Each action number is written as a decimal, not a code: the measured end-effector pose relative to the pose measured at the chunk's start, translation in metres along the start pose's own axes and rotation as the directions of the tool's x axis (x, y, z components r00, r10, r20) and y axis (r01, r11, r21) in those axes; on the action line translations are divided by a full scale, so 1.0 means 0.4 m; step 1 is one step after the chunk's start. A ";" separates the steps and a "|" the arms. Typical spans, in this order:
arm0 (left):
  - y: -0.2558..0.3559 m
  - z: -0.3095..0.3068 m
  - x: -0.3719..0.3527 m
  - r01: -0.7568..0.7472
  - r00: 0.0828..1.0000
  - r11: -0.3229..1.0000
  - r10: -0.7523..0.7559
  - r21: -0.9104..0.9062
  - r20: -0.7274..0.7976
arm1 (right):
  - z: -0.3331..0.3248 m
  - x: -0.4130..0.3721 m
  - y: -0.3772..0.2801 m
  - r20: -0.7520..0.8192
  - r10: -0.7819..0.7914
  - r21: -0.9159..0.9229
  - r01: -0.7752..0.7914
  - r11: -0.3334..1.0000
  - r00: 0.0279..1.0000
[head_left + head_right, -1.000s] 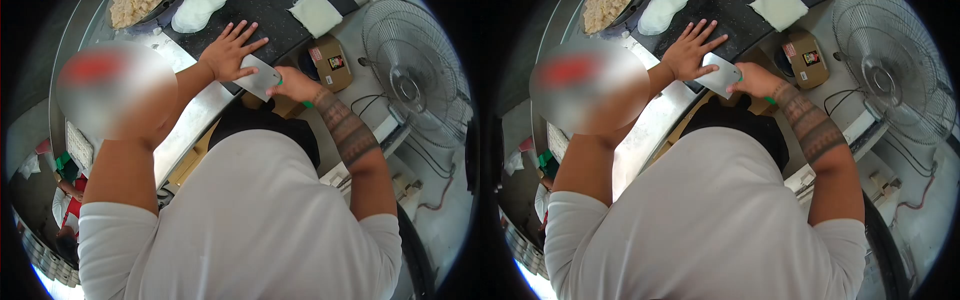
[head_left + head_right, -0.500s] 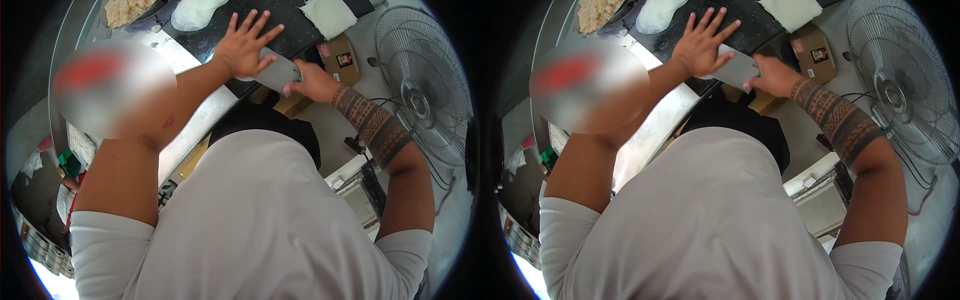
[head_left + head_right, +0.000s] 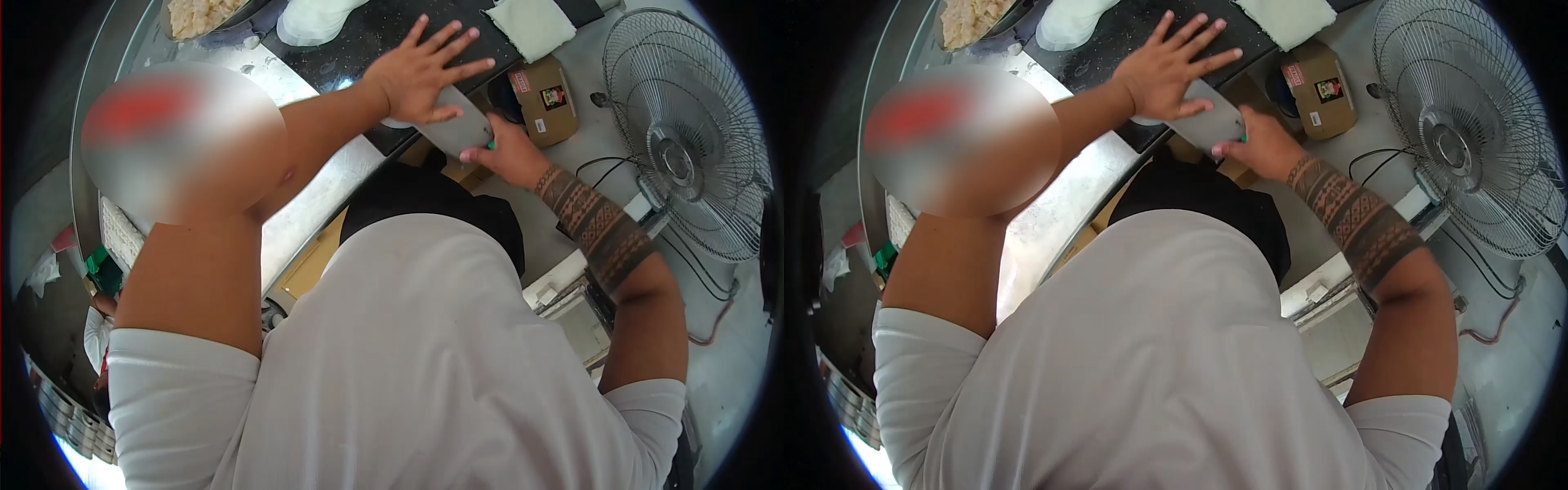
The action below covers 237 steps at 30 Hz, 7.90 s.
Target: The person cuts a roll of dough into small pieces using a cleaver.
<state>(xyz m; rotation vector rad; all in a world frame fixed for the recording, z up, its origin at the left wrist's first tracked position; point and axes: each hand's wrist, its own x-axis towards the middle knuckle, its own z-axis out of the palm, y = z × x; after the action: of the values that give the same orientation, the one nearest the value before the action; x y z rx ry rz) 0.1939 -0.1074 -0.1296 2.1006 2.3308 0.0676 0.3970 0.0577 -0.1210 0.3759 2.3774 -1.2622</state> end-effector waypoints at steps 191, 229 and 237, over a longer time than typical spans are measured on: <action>0.079 -0.084 -0.208 0.283 0.955 0.921 -0.296 -0.267 -0.007 | -0.001 -0.114 0.090 -0.371 0.114 0.275 -0.008 0.962 0.922; 0.058 0.028 -0.039 0.215 0.976 0.959 -0.218 -0.184 0.005 | -0.052 0.025 0.034 0.232 0.025 -0.063 -0.011 0.998 0.972; -0.136 -0.049 0.032 0.098 0.964 0.995 -0.089 0.022 -0.252 | -0.120 0.128 -0.096 -0.012 -0.114 -0.324 0.104 0.940 0.993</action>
<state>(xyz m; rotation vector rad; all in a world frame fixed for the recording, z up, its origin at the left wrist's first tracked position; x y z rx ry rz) 0.1379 -0.1008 -0.1117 2.1042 2.5848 0.3135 0.3247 0.0786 -0.0943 0.1643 2.6045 -0.8903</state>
